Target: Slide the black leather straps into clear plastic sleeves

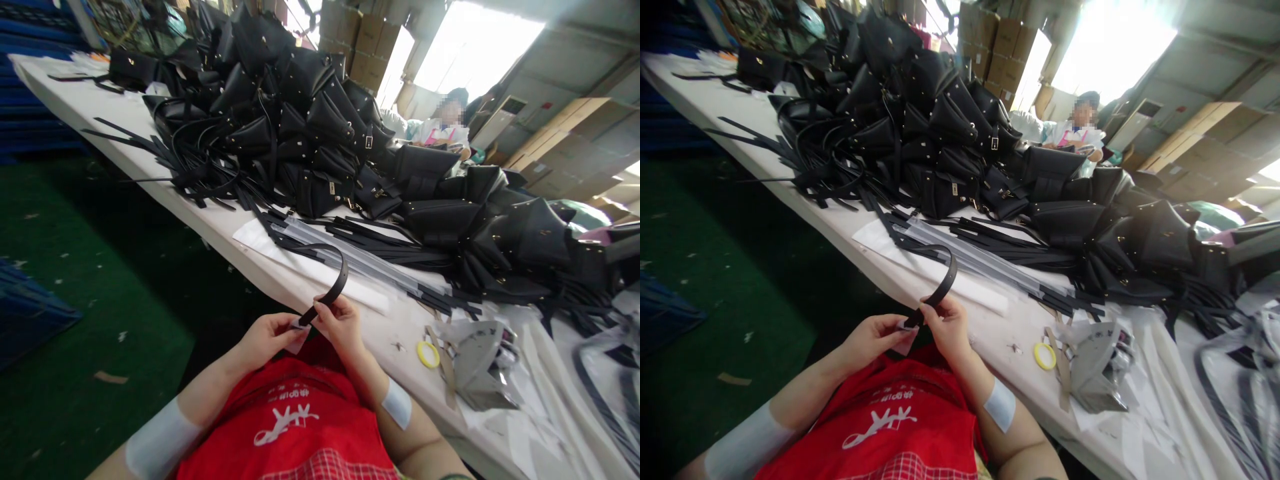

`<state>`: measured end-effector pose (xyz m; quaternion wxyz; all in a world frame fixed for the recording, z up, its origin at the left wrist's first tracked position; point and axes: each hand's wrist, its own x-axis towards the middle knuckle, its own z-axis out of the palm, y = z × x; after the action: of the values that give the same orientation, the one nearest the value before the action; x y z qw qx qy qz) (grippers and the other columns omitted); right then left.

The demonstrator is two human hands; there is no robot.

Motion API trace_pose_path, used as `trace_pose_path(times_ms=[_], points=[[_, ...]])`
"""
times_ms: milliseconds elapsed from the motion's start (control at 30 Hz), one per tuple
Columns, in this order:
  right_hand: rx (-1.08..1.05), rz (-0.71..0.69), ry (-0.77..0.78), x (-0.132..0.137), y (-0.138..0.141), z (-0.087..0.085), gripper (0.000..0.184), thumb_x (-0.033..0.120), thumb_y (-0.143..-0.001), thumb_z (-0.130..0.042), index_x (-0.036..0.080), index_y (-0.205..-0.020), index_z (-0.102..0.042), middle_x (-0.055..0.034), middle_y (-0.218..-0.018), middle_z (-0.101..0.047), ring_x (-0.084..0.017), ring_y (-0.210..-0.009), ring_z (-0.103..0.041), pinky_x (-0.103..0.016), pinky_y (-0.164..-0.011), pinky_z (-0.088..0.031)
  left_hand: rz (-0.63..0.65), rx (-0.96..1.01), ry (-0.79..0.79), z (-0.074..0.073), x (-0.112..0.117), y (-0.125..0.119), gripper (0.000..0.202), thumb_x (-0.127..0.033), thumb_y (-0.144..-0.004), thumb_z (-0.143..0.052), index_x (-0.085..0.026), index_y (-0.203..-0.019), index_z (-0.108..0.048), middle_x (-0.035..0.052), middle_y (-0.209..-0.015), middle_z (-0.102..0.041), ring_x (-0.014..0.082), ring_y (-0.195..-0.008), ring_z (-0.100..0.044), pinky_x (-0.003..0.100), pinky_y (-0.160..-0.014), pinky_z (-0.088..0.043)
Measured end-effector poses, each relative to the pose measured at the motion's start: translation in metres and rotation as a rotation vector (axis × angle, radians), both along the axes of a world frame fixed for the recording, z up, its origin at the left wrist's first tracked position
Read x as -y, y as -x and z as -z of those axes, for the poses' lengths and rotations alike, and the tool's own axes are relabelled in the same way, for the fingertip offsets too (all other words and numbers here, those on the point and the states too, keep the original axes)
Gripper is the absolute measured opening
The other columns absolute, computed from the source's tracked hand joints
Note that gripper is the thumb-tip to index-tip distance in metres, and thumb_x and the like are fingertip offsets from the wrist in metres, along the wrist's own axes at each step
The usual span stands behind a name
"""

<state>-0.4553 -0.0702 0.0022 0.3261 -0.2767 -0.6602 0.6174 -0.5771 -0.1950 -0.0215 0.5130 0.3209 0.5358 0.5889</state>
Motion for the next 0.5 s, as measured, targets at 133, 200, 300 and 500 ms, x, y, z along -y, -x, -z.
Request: trace_pose_path(times_ms=[133, 200, 300, 500], points=[[0.07, -0.16, -0.039, 0.01, 0.004, 0.004, 0.015, 0.035, -0.075, -0.076, 0.021, -0.081, -0.078, -0.0038, -0.079, -0.071, -0.017, -0.073, -0.062, -0.03, -0.068, -0.05, 0.025, -0.084, 0.017, -0.003, 0.001, 0.006, 0.039, -0.051, -0.081, -0.068, -0.014, -0.089, -0.072, 0.0043, -0.076, -0.071, 0.0175, -0.068, -0.061, 0.028, -0.064, -0.049], [0.08, -0.206, -0.035, 0.007, 0.007, 0.004, 0.016, 0.036, -0.072, -0.079, 0.022, -0.08, -0.079, -0.0037, -0.082, -0.07, -0.018, -0.078, -0.061, -0.029, -0.073, -0.05, 0.028, -0.146, 0.015, -0.003, 0.003, 0.007, 0.041, -0.054, -0.083, -0.065, -0.013, -0.087, -0.071, 0.0033, -0.073, -0.069, 0.0164, -0.065, -0.059, 0.026, -0.06, -0.045], [-0.043, -0.198, 0.176, -0.009, 0.014, -0.001, 0.03, 0.045, -0.078, -0.073, 0.021, -0.095, -0.078, -0.0046, -0.085, -0.071, -0.017, -0.076, -0.061, -0.029, -0.073, -0.049, 0.107, -0.234, 0.039, 0.002, 0.007, 0.002, 0.041, -0.053, -0.086, -0.062, -0.013, -0.082, -0.071, 0.0028, -0.072, -0.067, 0.0161, -0.066, -0.058, 0.026, -0.062, -0.043], [-0.085, -0.206, 0.104, -0.015, 0.025, -0.003, 0.033, 0.049, -0.087, -0.063, 0.023, -0.103, -0.077, -0.0047, -0.087, -0.071, -0.018, -0.082, -0.063, -0.03, -0.08, -0.049, 0.093, -0.234, 0.056, -0.011, 0.006, 0.005, 0.05, -0.06, -0.091, -0.051, -0.013, -0.09, -0.069, 0.0057, -0.076, -0.069, 0.0179, -0.065, -0.061, 0.027, -0.059, -0.045]])
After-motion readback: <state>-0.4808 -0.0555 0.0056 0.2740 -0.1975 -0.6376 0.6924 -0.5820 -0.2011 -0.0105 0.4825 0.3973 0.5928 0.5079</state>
